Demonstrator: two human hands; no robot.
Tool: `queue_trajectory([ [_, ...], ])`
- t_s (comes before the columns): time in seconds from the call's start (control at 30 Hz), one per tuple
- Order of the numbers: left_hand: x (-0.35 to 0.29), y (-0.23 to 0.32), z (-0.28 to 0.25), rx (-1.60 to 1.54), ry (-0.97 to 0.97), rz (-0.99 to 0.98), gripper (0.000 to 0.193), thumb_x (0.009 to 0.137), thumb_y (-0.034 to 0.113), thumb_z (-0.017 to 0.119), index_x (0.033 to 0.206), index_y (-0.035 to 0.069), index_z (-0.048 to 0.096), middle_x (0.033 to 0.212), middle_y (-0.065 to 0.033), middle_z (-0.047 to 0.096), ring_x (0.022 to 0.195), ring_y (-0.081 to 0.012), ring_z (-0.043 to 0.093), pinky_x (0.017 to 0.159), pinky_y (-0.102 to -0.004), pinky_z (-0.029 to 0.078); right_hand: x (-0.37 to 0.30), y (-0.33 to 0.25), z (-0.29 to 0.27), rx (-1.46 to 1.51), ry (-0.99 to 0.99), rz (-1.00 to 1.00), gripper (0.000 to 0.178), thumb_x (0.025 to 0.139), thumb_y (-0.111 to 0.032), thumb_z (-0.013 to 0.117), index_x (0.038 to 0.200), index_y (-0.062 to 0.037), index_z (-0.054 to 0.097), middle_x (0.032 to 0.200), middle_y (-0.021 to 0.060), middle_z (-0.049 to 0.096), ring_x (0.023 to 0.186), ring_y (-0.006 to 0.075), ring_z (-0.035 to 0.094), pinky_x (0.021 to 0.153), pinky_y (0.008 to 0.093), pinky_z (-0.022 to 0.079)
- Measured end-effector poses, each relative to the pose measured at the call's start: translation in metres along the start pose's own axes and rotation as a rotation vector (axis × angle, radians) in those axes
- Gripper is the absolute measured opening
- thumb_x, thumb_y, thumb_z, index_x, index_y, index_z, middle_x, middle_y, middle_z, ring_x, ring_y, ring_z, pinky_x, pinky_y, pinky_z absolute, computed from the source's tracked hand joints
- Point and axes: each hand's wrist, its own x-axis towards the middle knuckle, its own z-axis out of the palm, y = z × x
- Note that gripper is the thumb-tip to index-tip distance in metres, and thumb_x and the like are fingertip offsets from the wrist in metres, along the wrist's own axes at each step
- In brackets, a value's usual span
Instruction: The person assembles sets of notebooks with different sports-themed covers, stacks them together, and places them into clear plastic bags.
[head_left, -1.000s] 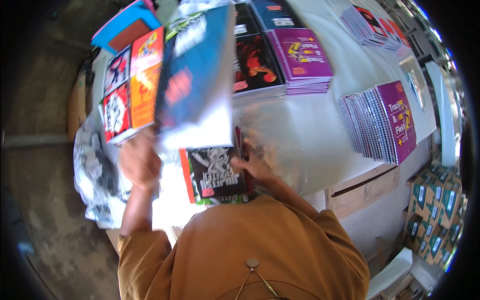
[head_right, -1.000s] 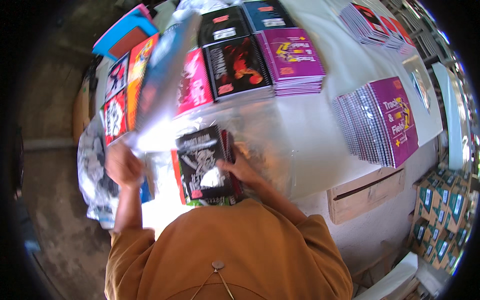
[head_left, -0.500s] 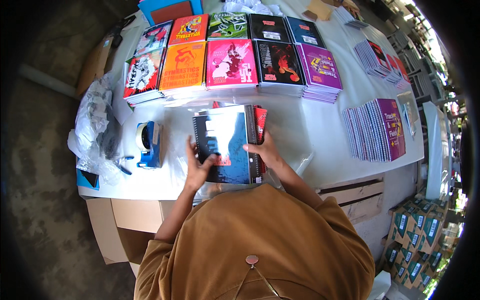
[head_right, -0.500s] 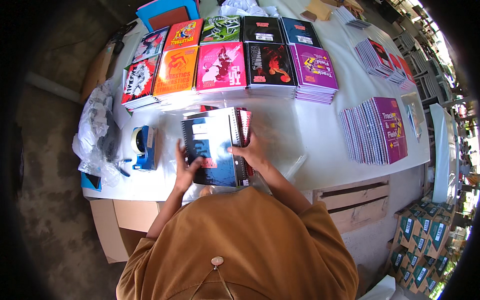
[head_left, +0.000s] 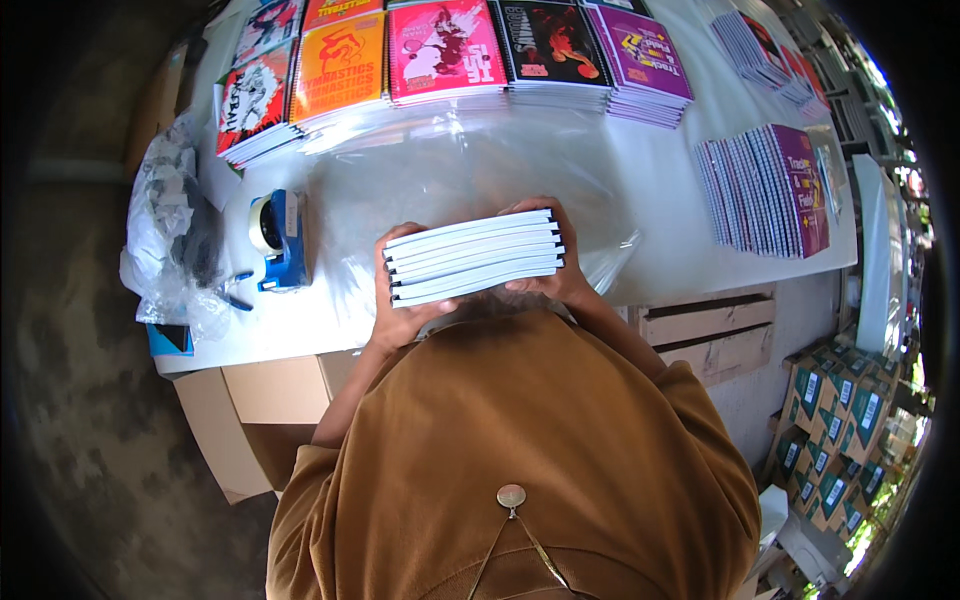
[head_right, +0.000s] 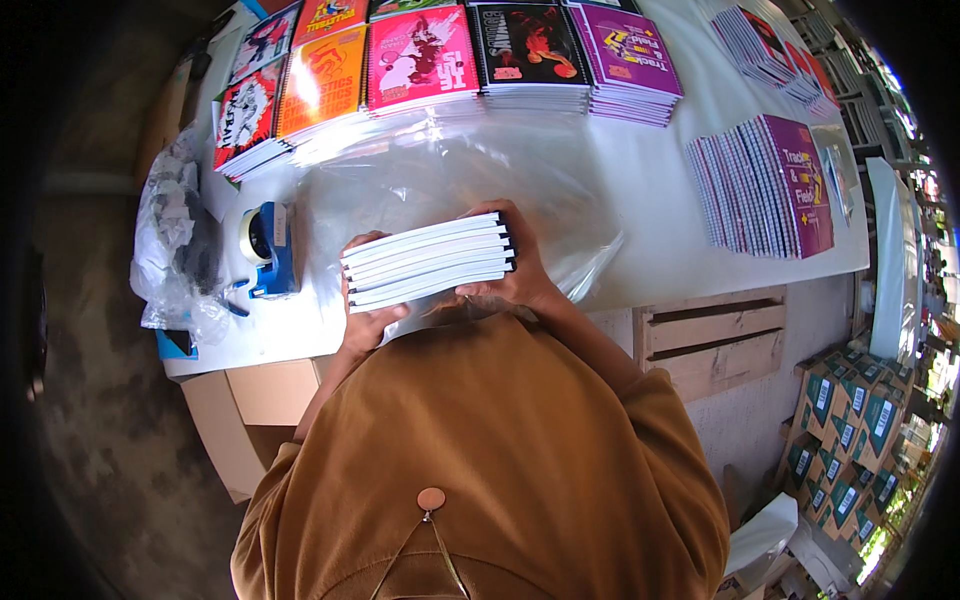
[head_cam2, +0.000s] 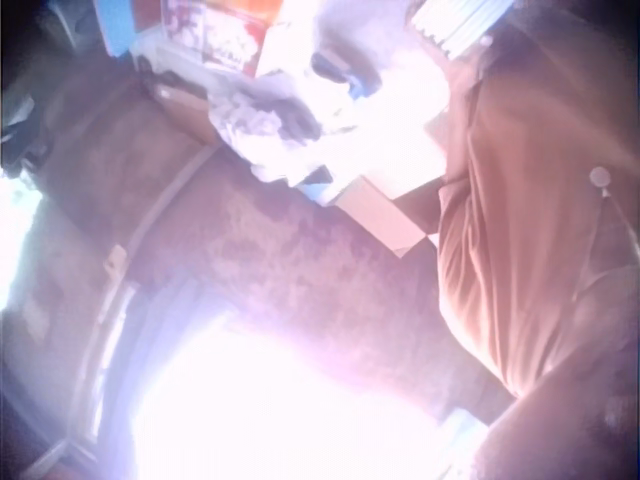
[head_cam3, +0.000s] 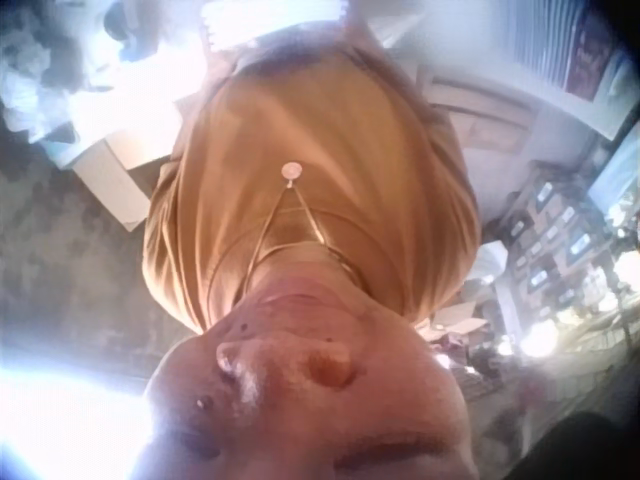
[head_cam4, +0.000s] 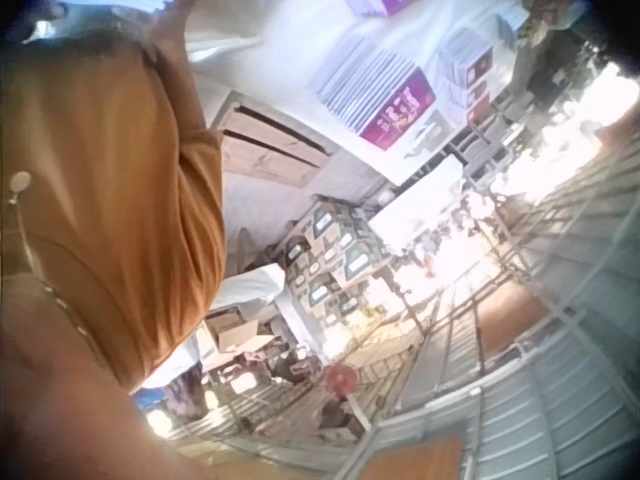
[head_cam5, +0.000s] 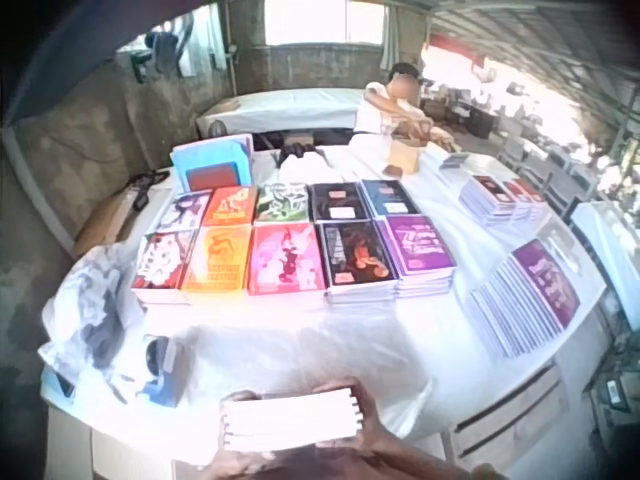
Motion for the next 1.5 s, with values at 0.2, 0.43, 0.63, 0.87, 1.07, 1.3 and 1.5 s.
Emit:
queue_trajectory([
  [0.2,0.010,-0.016,0.007,-0.116,0.140,0.176,0.123,0.045,0.063,0.082,0.135,0.001,0.024,0.132,-0.0186,0.037,0.120,-0.0300,0.041,0.100,-0.0423,0.035,0.007,-0.004,0.016,0.173,0.352,-0.071,0.106,0.042,-0.056,0.087,0.119,-0.0008,0.041,0.108,0.0081,0.053,0.099,0.0189,0.054,0.085,0.0326,0.044],
  [0.43,0.003,-0.092,-0.005,0.152,-0.055,-0.227,0.052,0.061,0.029,0.085,0.100,0.001,0.064,0.097,-0.0069,0.067,0.089,-0.0177,0.062,0.082,-0.0327,0.049,-0.022,0.067,-0.001,-0.246,0.136,0.115,0.097,0.047,-0.047,0.088,0.121,-0.0010,0.044,0.108,0.0090,0.057,0.098,0.0195,0.057,0.085,0.0326,0.047],
  [0.63,0.006,-0.029,-0.006,0.073,0.212,-0.153,0.045,0.081,0.029,0.069,0.108,-0.005,0.056,0.095,-0.0120,0.066,0.087,-0.0147,0.062,0.081,-0.0301,0.048,0.015,-0.010,0.020,-0.476,0.156,0.206,0.055,0.070,-0.037,0.078,0.107,-0.0009,0.060,0.095,0.0115,0.066,0.088,0.0216,0.063,0.078,0.0336,0.050],
  [0.87,0.029,-0.072,-0.025,0.355,0.063,-0.677,0.086,0.077,0.072,0.047,0.089,-0.012,0.064,0.085,-0.0248,0.065,0.085,-0.0317,0.064,0.080,-0.0357,0.046,0.015,0.016,0.023,-0.336,0.113,0.819,0.061,0.078,-0.058,0.060,0.087,0.0022,0.068,0.071,0.0114,0.066,0.070,0.0208,0.064,0.065,0.0318,0.048],
  [1.07,0.033,-0.061,-0.020,0.432,0.086,-0.709,0.088,0.077,0.073,0.045,0.088,-0.013,0.063,0.086,-0.0283,0.064,0.089,-0.0355,0.063,0.081,-0.0372,0.046,0.020,0.019,0.014,-0.376,0.056,0.896,0.063,0.079,-0.059,0.059,0.087,0.0026,0.068,0.075,0.0108,0.067,0.070,0.0190,0.063,0.066,0.0313,0.048],
  [1.3,0.040,-0.054,-0.020,0.526,0.047,-0.696,0.086,0.080,0.072,0.043,0.086,-0.011,0.065,0.087,-0.0292,0.063,0.090,-0.0376,0.062,0.082,-0.0390,0.046,0.018,0.025,0.011,-0.494,0.075,0.823,0.069,0.079,-0.063,0.055,0.086,0.0046,0.068,0.074,0.0138,0.066,0.073,0.0235,0.065,0.069,0.0332,0.048],
  [1.5,0.046,-0.014,-0.023,1.076,0.081,-0.646,0.076,0.088,0.064,0.033,0.114,-0.005,0.054,0.103,-0.0262,0.061,0.099,-0.0380,0.060,0.088,-0.0413,0.044,0.026,0.002,0.001,-0.976,-0.004,0.834,0.071,0.085,-0.057,0.050,0.113,0.0084,0.054,0.102,0.0305,0.059,0.098,0.0397,0.058,0.082,0.0424,0.046],
])
